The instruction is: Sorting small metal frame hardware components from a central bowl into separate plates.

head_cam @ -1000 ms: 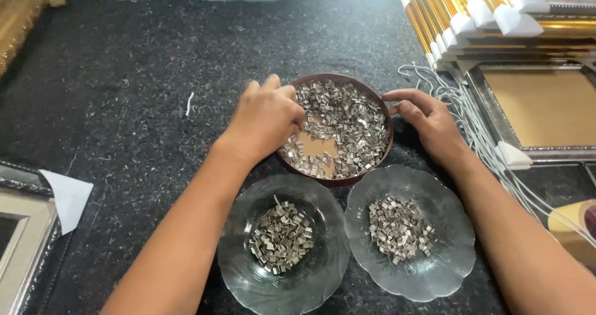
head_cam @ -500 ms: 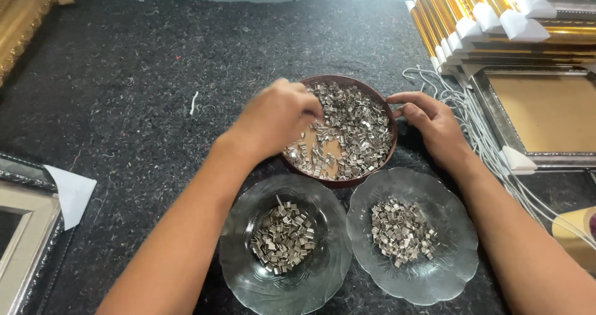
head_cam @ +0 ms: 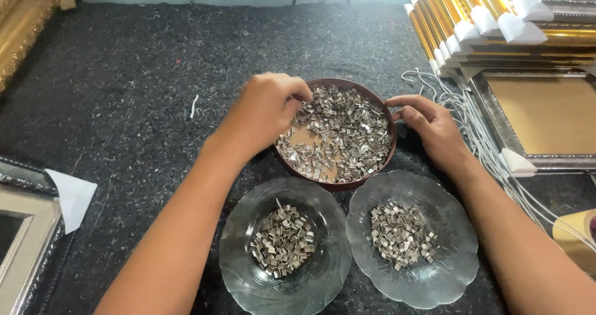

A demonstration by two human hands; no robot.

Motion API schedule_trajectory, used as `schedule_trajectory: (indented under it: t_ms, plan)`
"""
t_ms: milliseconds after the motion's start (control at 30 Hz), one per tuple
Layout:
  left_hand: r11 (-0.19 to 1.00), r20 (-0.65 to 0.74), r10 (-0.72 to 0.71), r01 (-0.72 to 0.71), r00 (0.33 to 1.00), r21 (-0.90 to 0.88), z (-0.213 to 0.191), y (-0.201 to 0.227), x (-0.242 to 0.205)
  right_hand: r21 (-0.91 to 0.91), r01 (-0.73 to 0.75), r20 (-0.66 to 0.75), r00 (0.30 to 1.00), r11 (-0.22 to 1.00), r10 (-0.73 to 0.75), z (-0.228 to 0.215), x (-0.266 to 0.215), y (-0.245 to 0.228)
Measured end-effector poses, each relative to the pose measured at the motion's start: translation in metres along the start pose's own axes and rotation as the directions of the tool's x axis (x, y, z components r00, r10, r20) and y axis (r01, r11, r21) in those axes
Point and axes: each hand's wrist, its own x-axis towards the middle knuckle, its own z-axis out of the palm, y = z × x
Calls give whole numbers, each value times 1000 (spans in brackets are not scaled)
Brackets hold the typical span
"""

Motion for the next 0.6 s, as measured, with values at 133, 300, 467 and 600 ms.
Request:
schedule_trajectory:
  t_ms: [133,300,467,600]
  plan:
    - [968,-42,22,-10,999,252,2,-19,0,1,7,1,1000,1000,-7,0,1,-4]
    - [911,121,-41,-13,992,413,14,-18,-3,-7,-2,-4,1000,1000,2,0,1,4]
    - [917,186,-29,-48,982,395,21,-8,-5,-7,14,5,1000,1000,-14,-1,2,5]
    - [921,246,-19,-79,969,382,25,-1,-4,-9,1,2,1000,1000,-1,0,-1,-3]
